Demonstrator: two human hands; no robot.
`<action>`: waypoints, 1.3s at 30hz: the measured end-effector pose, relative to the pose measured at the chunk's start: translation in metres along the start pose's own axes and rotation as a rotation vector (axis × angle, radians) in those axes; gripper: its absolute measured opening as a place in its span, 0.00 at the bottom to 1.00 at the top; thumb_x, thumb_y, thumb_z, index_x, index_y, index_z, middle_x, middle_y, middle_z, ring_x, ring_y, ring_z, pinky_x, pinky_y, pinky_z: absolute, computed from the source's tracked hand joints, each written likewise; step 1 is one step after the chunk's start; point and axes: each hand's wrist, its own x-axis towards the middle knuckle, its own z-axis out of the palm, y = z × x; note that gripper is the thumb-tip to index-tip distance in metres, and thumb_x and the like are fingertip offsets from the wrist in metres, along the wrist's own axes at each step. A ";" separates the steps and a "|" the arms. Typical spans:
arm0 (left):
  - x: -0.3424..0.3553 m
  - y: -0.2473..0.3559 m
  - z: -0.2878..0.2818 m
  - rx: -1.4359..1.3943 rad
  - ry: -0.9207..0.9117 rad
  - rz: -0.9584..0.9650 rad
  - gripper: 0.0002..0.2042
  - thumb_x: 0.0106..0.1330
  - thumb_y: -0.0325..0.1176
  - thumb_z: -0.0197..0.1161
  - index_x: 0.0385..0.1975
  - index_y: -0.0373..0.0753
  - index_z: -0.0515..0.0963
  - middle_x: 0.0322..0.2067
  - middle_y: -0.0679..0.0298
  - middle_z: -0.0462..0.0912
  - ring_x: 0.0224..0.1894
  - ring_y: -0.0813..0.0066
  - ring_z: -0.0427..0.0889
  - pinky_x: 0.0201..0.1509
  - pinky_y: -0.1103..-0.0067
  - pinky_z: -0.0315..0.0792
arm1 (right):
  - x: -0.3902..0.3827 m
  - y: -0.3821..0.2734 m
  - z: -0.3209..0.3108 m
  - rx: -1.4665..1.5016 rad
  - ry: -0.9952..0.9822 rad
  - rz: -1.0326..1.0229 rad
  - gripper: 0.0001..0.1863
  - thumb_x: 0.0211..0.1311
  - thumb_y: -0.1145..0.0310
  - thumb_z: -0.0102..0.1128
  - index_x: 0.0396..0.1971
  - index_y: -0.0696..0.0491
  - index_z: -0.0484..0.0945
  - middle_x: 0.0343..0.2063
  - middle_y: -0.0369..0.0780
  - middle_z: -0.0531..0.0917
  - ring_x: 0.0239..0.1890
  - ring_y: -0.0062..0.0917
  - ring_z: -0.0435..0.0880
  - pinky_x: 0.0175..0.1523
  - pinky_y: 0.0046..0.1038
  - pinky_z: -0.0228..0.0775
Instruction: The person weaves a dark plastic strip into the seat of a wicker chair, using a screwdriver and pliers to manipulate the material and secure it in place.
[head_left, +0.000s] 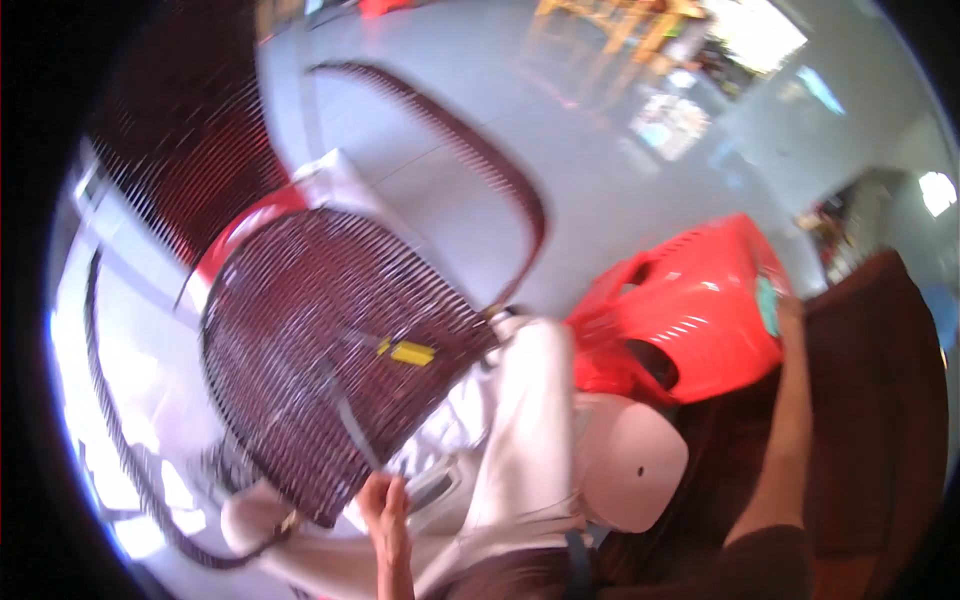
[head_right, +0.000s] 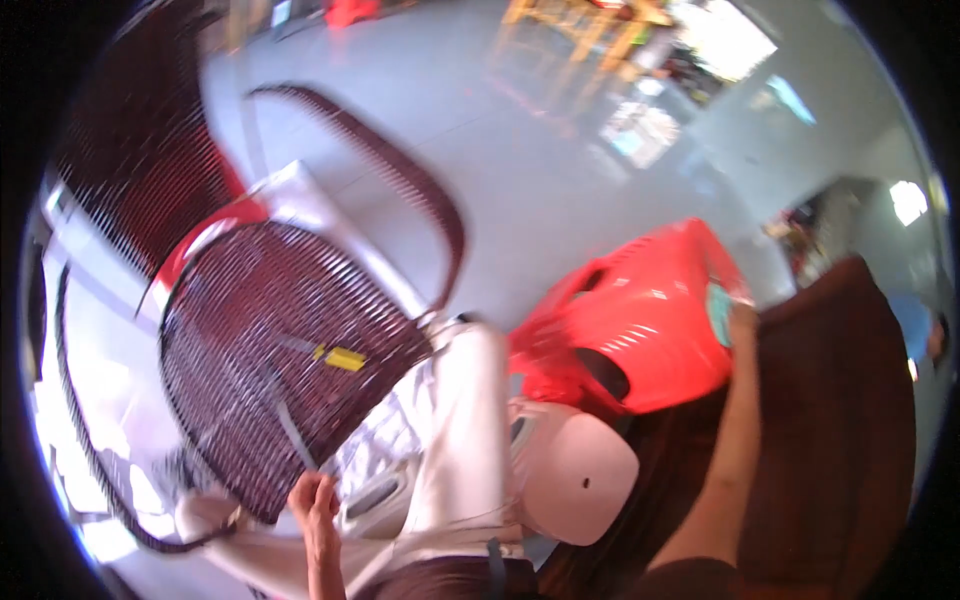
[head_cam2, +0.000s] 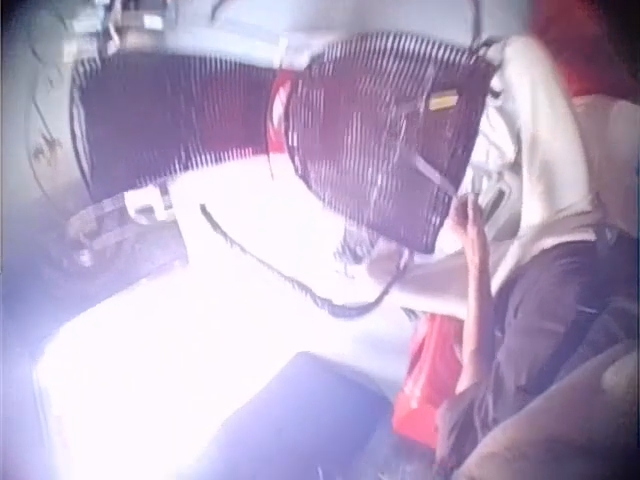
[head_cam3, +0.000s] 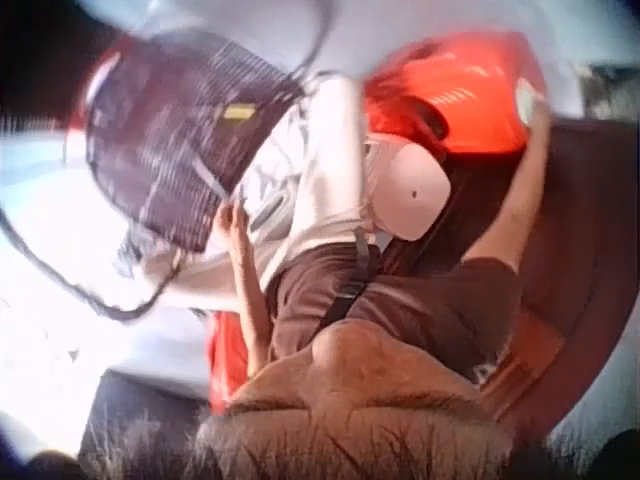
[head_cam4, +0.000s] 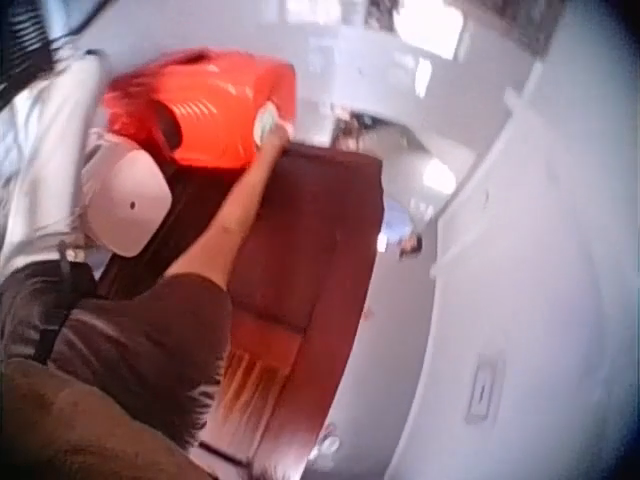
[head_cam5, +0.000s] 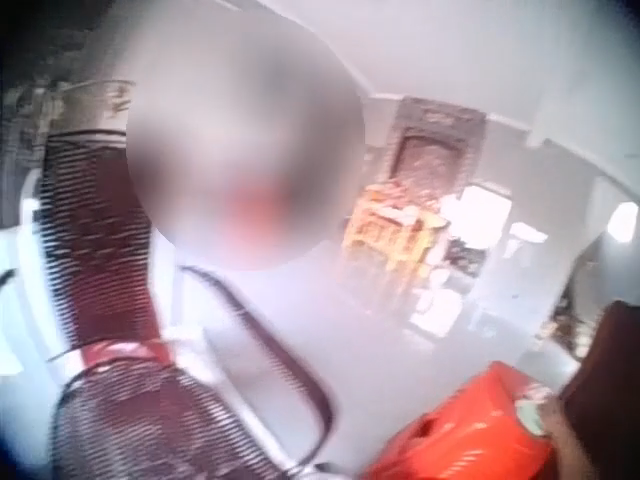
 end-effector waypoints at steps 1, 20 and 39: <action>-0.008 0.010 -0.005 -0.026 0.060 -0.005 0.08 0.61 0.29 0.58 0.21 0.38 0.71 0.14 0.71 0.68 0.16 0.86 0.64 0.18 0.87 0.55 | -0.002 -0.059 0.008 0.333 -0.116 0.071 0.12 0.57 0.71 0.44 0.34 0.59 0.77 0.33 0.51 0.80 0.40 0.45 0.78 0.44 0.41 0.69; -0.004 0.014 -0.010 -0.583 -0.021 -0.117 0.07 0.65 0.29 0.56 0.26 0.35 0.74 0.12 0.72 0.67 0.12 0.89 0.57 0.16 0.88 0.49 | -0.129 -0.256 -0.291 1.712 -0.103 0.227 0.19 0.61 0.59 0.50 0.48 0.56 0.69 0.34 0.35 0.76 0.34 0.20 0.75 0.32 0.22 0.68; -0.013 0.019 -0.010 -0.357 0.060 0.034 0.06 0.62 0.28 0.58 0.24 0.35 0.76 0.16 0.74 0.71 0.18 0.90 0.64 0.21 0.89 0.59 | -0.247 -0.466 -0.387 1.076 -0.954 -1.167 0.25 0.46 0.59 0.70 0.35 0.59 0.67 0.21 0.47 0.72 0.26 0.44 0.74 0.34 0.38 0.65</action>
